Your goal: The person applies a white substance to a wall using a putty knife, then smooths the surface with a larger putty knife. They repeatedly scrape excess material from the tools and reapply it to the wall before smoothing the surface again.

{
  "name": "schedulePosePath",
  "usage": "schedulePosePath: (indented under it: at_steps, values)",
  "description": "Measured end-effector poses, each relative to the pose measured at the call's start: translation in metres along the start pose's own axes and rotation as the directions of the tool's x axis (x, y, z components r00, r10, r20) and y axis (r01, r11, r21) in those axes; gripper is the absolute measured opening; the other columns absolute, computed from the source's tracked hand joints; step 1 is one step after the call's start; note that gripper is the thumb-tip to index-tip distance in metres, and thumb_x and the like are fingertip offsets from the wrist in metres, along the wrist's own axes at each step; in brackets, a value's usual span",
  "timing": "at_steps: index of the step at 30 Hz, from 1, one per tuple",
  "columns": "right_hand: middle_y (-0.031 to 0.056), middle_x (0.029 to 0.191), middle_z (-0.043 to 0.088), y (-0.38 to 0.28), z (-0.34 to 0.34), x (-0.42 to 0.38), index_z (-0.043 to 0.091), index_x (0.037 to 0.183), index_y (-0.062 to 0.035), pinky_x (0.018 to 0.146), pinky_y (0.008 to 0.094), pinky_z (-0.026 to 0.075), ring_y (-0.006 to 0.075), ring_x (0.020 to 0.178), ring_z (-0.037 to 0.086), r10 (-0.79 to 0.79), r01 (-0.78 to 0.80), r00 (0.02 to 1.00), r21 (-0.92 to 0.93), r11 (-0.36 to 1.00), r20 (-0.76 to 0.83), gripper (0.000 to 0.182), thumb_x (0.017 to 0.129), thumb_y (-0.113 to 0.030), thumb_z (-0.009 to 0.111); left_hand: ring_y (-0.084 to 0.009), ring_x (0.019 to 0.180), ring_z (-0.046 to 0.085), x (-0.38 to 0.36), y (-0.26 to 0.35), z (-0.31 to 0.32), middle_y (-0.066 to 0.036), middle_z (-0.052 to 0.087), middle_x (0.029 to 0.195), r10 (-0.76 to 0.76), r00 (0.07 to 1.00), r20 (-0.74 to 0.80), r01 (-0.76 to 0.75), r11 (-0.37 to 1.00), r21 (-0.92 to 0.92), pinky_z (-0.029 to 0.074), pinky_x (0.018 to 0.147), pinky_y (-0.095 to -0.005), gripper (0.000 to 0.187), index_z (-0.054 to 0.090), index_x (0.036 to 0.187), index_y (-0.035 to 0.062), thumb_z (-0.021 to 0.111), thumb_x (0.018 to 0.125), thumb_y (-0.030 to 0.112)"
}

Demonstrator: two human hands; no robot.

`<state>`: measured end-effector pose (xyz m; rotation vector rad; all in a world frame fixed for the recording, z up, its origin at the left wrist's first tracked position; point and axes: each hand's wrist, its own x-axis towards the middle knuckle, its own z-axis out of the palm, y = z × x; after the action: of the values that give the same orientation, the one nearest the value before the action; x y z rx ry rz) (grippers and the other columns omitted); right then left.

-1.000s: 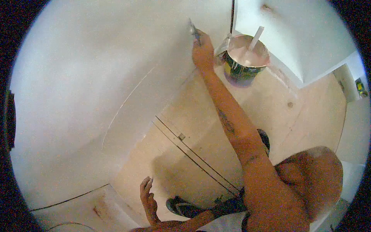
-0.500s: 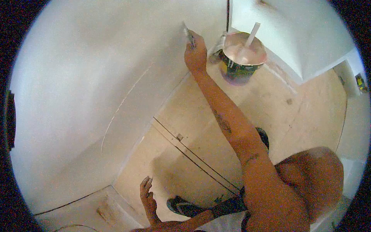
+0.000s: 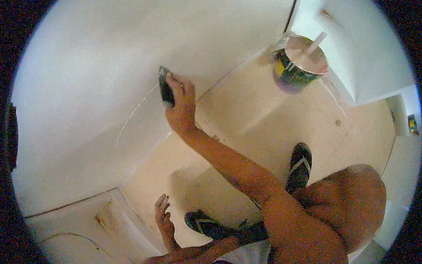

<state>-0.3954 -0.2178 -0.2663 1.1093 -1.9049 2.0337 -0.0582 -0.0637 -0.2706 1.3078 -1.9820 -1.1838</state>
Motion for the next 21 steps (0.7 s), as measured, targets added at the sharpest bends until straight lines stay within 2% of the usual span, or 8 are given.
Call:
schedulePosePath:
  at_steps: [4,6,13,15,17,18,19,21]
  values:
    - [0.0172,0.128,0.048,-0.050,0.039,-0.049,0.050,0.135,-0.0053,0.103,0.0474,0.034,0.0394,0.117,0.045,0.004,-0.017,0.991,0.093,0.996,0.134,0.079,0.060,0.011,0.067,-0.0340,0.126,0.052,-0.011,0.001,-0.008,-0.019,0.054,0.133,-0.111,0.989,-0.096,0.100,0.988,-0.116,0.042,0.106,-0.0453,0.060,0.063,0.124,0.0017,0.040,0.069,-0.006]
    - [0.0179,0.130,0.045,-0.068,0.056,-0.070,0.048,0.137,-0.0055,0.102,0.0493,0.033,0.0404,0.117,0.044,0.020,-0.040,0.980,0.096,0.995,0.199,0.083,0.058,0.010,0.070,-0.0323,0.119,0.056,-0.019,0.000,-0.011,-0.018,0.054,0.134,-0.196,0.963,-0.185,0.158,0.966,-0.203,0.050,0.096,-0.0441,0.044,0.059,0.129,0.0020,0.046,0.087,0.006]
    - [0.0214,0.131,0.041,-0.115,0.112,-0.137,0.042,0.140,-0.0062,0.096,0.0509,0.034,0.0410,0.115,0.042,-0.072,0.064,0.935,0.035,0.997,0.347,0.085,0.061,0.008,0.069,-0.0351,0.124,0.053,-0.054,-0.049,-0.033,-0.021,0.052,0.133,-0.310,0.882,-0.354,0.203,0.929,-0.309,0.048,0.103,-0.0488,0.058,0.047,0.133,-0.0107,0.043,0.076,0.001]
    - [0.0222,0.132,0.043,-0.122,0.127,-0.158,0.044,0.140,-0.0060,0.096,0.0515,0.036,0.0411,0.114,0.045,-0.112,0.113,0.922,0.019,0.993,0.371,0.081,0.064,0.003,0.071,-0.0382,0.116,0.057,-0.055,-0.056,-0.039,-0.019,0.054,0.132,-0.336,0.873,-0.354,-0.053,0.655,-0.754,0.044,0.105,-0.0552,0.063,0.049,0.135,0.0000,0.065,0.077,0.019]
    - [0.0212,0.131,0.045,-0.130,0.143,-0.176,0.044,0.139,-0.0059,0.095,0.0512,0.038,0.0408,0.111,0.046,-0.170,0.202,0.900,-0.038,0.979,0.401,0.067,0.076,-0.003,0.063,-0.0394,0.119,0.055,-0.053,-0.064,-0.048,-0.019,0.052,0.135,-0.358,0.852,-0.381,-0.079,0.631,-0.772,0.041,0.107,-0.0587,0.069,0.044,0.138,-0.0009,0.066,0.075,0.018]
    - [0.0212,0.131,0.045,-0.131,0.150,-0.186,0.044,0.139,-0.0059,0.095,0.0512,0.038,0.0408,0.111,0.046,-0.168,0.198,0.897,-0.031,0.980,0.409,0.067,0.076,-0.003,0.063,-0.0406,0.122,0.052,-0.050,-0.066,-0.050,-0.020,0.049,0.137,-0.367,0.841,-0.398,-0.109,0.606,-0.788,0.038,0.108,-0.0621,0.075,0.039,0.141,-0.0018,0.068,0.074,0.018]
    - [0.0189,0.129,0.045,-0.135,0.156,-0.191,0.046,0.137,-0.0066,0.095,0.0506,0.038,0.0397,0.112,0.045,-0.219,0.251,0.890,-0.028,0.968,0.400,0.069,0.072,0.001,0.064,-0.0382,0.124,0.052,-0.043,-0.052,-0.059,-0.022,0.049,0.137,-0.319,0.873,-0.368,-0.150,0.543,-0.826,0.040,0.108,-0.0564,0.064,0.037,0.137,-0.0113,0.060,0.086,0.018]
    - [0.0167,0.127,0.045,-0.138,0.158,-0.202,0.047,0.135,-0.0072,0.094,0.0501,0.039,0.0385,0.113,0.045,-0.269,0.301,0.880,-0.021,0.953,0.392,0.071,0.068,0.005,0.066,-0.0392,0.128,0.047,-0.024,-0.036,-0.059,-0.020,0.045,0.141,-0.375,0.841,-0.389,-0.156,0.521,-0.839,0.037,0.109,-0.0594,0.069,0.035,0.141,-0.0043,0.063,0.083,0.021]
